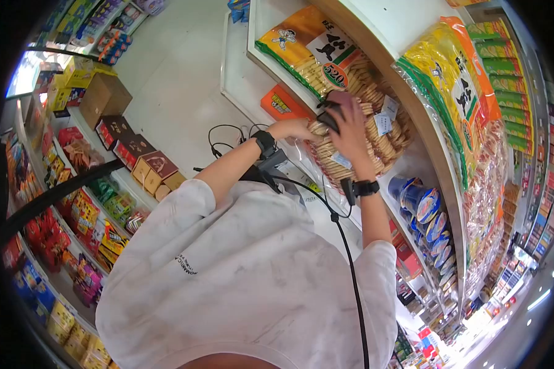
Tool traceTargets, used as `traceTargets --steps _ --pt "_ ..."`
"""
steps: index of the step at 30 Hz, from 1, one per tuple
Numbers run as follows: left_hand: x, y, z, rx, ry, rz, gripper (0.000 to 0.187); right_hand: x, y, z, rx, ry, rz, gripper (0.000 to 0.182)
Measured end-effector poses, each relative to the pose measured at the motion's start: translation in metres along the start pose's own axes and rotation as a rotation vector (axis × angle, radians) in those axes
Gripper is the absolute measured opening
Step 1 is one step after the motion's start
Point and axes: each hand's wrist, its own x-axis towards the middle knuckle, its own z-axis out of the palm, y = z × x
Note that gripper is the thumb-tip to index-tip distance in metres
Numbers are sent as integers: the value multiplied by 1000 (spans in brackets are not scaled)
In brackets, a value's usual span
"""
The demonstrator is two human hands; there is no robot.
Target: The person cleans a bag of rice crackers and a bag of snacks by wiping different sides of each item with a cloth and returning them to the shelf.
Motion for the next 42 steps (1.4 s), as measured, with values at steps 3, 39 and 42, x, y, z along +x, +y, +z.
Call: traceTargets --steps 3,39,42 --pt "-35 23 -17 -4 -9 36 86 -10 -38 -6 11 -81 27 60" --pt "-15 1 20 -13 42 53 64 -88 262 10 136 239 993 58" --pt "-17 19 14 194 51 46 60 -102 222 13 194 211 1065 61"
